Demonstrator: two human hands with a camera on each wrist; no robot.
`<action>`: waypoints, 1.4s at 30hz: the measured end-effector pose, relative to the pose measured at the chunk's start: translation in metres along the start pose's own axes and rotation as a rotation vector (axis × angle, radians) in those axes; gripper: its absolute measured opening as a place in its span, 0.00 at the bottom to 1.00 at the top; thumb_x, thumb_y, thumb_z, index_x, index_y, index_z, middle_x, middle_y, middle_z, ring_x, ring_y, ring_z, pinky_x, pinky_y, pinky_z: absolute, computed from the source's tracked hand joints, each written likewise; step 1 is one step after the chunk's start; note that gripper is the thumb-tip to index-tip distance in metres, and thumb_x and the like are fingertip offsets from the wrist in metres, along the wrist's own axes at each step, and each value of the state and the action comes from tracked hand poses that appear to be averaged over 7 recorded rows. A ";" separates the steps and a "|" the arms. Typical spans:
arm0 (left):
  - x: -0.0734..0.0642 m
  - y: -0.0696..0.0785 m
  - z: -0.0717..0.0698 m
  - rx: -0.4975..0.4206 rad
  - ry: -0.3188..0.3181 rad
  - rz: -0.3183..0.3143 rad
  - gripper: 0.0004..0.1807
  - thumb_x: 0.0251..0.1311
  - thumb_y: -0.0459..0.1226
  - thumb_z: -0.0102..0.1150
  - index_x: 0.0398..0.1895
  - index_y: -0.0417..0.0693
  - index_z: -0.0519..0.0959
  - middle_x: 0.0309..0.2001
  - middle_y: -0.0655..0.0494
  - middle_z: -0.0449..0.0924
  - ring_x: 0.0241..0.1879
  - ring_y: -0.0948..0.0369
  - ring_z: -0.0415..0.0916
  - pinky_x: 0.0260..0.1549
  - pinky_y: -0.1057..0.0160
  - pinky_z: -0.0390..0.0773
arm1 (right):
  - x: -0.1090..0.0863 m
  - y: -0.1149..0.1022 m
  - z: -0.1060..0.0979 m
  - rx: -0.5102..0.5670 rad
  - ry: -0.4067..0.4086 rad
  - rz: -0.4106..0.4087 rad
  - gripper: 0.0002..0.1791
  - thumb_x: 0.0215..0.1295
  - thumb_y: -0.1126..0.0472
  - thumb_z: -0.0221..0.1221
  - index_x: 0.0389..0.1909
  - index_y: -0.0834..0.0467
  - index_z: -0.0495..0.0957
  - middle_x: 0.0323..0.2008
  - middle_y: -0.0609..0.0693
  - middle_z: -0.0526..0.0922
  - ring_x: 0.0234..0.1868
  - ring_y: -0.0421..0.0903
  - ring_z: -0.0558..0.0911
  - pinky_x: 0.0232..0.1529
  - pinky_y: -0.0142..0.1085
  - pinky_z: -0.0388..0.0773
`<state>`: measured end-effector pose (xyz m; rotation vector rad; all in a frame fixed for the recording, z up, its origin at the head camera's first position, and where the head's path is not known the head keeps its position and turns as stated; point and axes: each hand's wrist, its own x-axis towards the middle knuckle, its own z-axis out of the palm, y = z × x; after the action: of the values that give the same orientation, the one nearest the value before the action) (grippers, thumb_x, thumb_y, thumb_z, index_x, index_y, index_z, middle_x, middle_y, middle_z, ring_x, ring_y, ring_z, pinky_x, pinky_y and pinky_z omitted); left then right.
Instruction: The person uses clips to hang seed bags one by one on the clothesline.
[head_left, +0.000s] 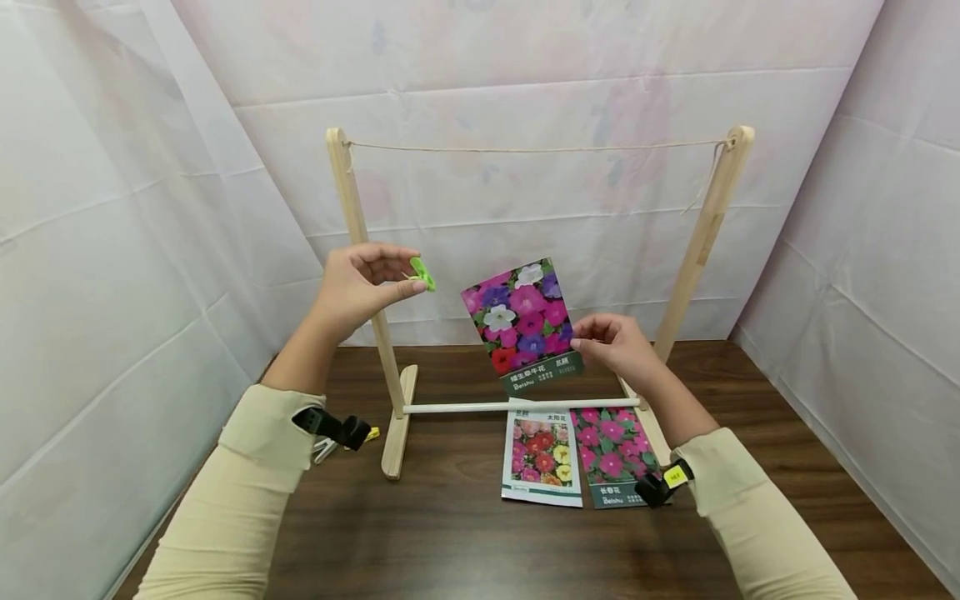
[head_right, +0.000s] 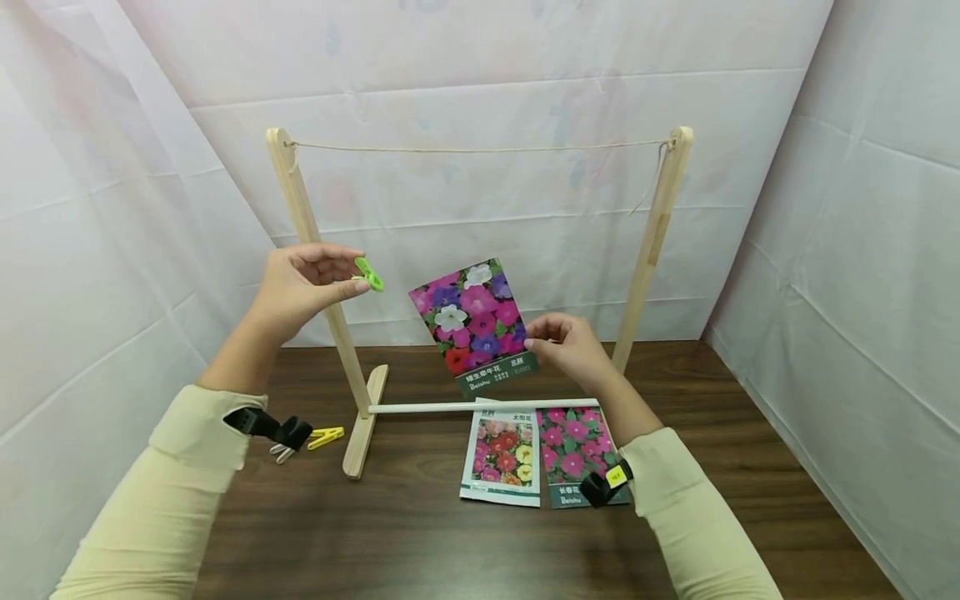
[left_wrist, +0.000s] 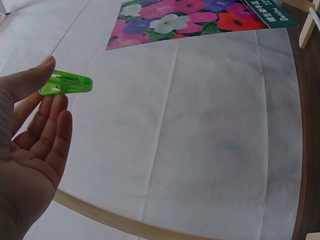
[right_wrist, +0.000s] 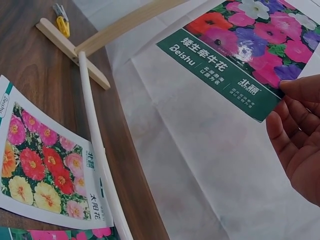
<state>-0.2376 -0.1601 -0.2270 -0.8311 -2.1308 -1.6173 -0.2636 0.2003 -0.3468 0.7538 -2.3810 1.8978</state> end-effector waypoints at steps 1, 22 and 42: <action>0.001 0.001 0.000 -0.001 0.001 0.001 0.16 0.49 0.22 0.70 0.43 0.29 0.82 0.31 0.57 0.86 0.30 0.63 0.82 0.32 0.69 0.82 | 0.000 0.000 0.000 -0.002 -0.001 -0.005 0.10 0.68 0.66 0.60 0.43 0.69 0.78 0.30 0.56 0.80 0.28 0.46 0.78 0.31 0.36 0.79; 0.021 0.026 -0.005 -0.035 0.070 0.021 0.13 0.49 0.23 0.70 0.40 0.37 0.86 0.32 0.56 0.87 0.28 0.63 0.84 0.34 0.70 0.83 | 0.008 -0.003 0.001 0.004 0.028 -0.087 0.07 0.67 0.69 0.60 0.42 0.70 0.78 0.31 0.49 0.81 0.30 0.53 0.79 0.30 0.33 0.80; 0.040 0.049 -0.004 -0.084 0.241 0.120 0.06 0.45 0.22 0.73 0.29 0.33 0.87 0.27 0.53 0.86 0.28 0.63 0.84 0.33 0.71 0.82 | 0.023 -0.021 0.012 -0.001 0.044 -0.098 0.07 0.66 0.68 0.61 0.41 0.67 0.79 0.31 0.50 0.81 0.28 0.49 0.78 0.30 0.35 0.79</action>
<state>-0.2380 -0.1448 -0.1656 -0.7328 -1.8248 -1.6619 -0.2730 0.1775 -0.3243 0.8044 -2.2752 1.8551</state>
